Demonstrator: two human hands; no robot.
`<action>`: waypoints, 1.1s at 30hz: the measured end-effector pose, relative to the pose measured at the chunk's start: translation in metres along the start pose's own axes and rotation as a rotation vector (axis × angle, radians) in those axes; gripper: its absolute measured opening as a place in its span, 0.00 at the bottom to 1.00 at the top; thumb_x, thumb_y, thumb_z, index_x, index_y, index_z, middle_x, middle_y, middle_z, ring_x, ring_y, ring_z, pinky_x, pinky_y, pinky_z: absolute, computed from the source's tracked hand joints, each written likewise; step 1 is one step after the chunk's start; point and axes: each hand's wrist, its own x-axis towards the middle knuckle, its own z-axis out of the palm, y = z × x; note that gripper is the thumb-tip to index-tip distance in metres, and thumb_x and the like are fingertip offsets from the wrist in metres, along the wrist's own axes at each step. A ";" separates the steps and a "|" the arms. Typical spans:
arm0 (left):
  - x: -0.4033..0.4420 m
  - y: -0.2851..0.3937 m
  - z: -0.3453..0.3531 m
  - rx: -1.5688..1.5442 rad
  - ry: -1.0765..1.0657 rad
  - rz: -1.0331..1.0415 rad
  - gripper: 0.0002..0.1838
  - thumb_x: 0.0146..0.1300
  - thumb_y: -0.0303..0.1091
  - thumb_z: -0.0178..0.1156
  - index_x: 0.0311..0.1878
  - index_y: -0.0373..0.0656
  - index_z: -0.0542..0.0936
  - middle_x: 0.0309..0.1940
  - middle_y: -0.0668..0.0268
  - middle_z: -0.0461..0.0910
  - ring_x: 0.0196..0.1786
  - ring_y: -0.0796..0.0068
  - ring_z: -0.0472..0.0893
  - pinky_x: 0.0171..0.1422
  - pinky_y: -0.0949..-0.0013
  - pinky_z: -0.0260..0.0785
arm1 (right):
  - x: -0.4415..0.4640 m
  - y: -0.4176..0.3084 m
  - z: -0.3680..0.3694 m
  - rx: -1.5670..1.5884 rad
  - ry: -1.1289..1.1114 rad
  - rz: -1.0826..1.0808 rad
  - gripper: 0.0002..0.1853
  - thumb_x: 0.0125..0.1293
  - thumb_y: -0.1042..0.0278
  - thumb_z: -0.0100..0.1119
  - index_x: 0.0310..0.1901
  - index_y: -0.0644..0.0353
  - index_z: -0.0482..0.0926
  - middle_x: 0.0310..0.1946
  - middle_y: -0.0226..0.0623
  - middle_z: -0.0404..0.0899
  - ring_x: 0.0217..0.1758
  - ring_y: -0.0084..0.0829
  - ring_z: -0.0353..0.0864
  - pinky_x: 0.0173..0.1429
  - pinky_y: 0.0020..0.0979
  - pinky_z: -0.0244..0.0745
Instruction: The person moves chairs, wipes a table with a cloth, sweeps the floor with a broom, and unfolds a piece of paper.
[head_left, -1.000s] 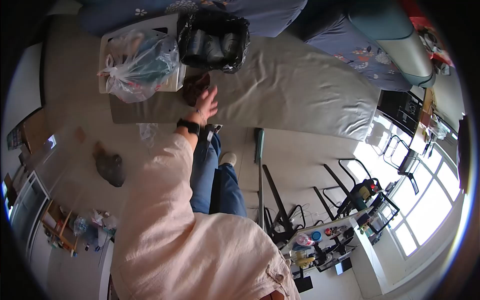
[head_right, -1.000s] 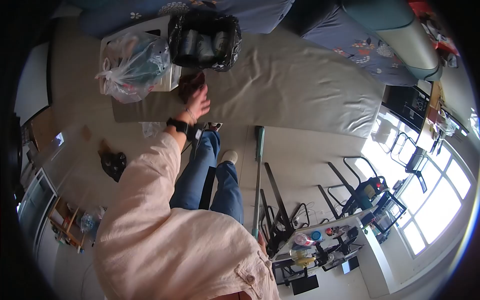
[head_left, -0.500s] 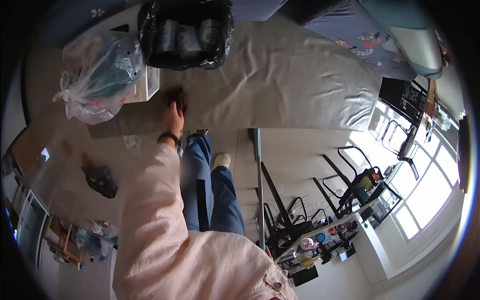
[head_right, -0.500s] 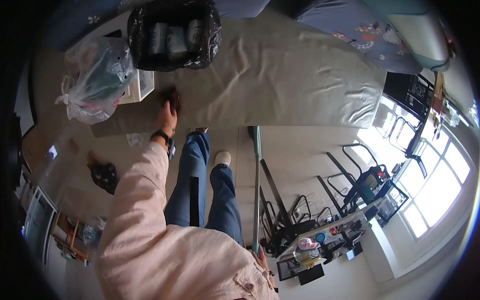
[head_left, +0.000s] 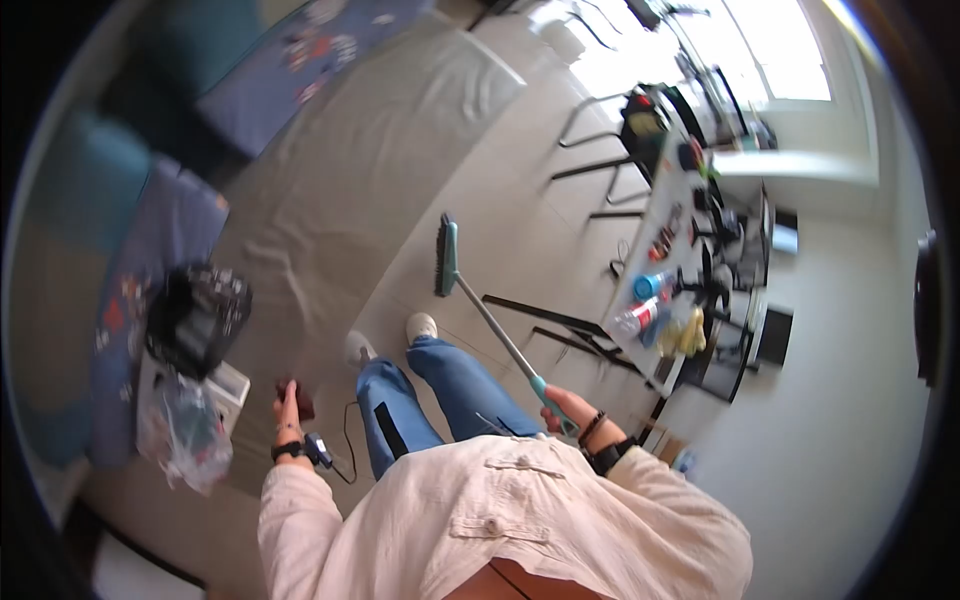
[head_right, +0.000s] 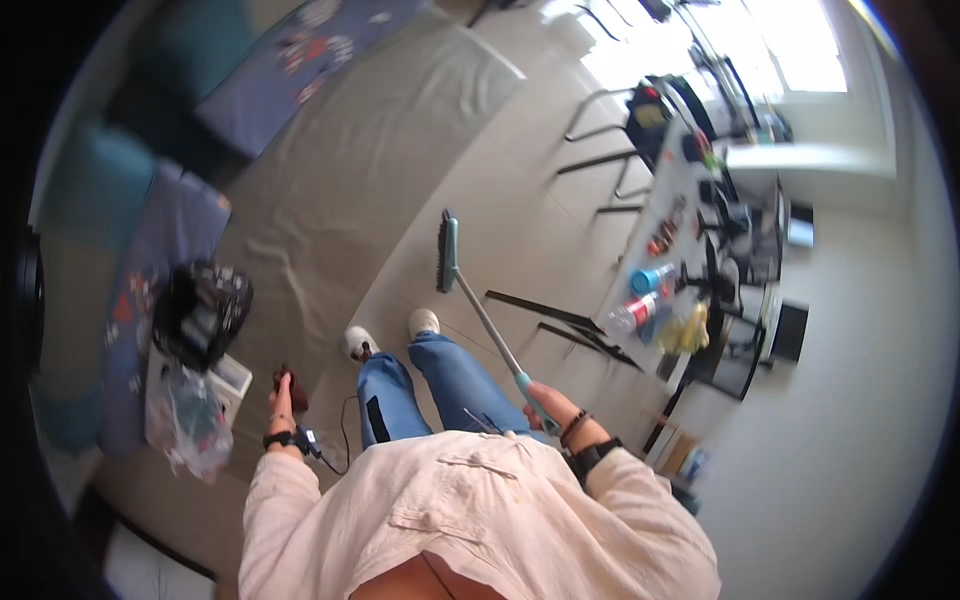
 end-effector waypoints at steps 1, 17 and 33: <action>0.002 0.011 -0.005 0.087 0.065 0.035 0.29 0.43 0.49 0.62 0.39 0.31 0.75 0.35 0.57 0.77 0.36 0.68 0.76 0.39 0.69 0.68 | -0.010 -0.010 0.007 0.037 -0.013 -0.006 0.11 0.61 0.61 0.45 0.43 0.53 0.65 0.19 0.30 0.68 0.14 0.21 0.65 0.16 0.21 0.62; -0.125 0.249 0.167 0.269 -0.088 0.370 0.17 0.40 0.17 0.50 0.39 0.35 0.67 0.32 0.59 0.72 0.29 0.65 0.77 0.30 0.67 0.74 | -0.039 -0.145 -0.109 0.553 -0.495 -0.272 0.10 0.60 0.68 0.44 0.44 0.54 0.63 0.18 0.29 0.67 0.11 0.13 0.60 0.13 0.12 0.59; -0.146 0.544 0.428 0.960 -0.219 0.907 0.24 0.48 0.50 0.60 0.32 0.34 0.76 0.29 0.56 0.78 0.34 0.63 0.77 0.40 0.66 0.67 | -0.025 -0.330 -0.146 0.869 -0.441 -0.403 0.20 0.61 0.70 0.41 0.56 0.54 0.57 0.18 0.29 0.66 0.10 0.13 0.60 0.12 0.13 0.58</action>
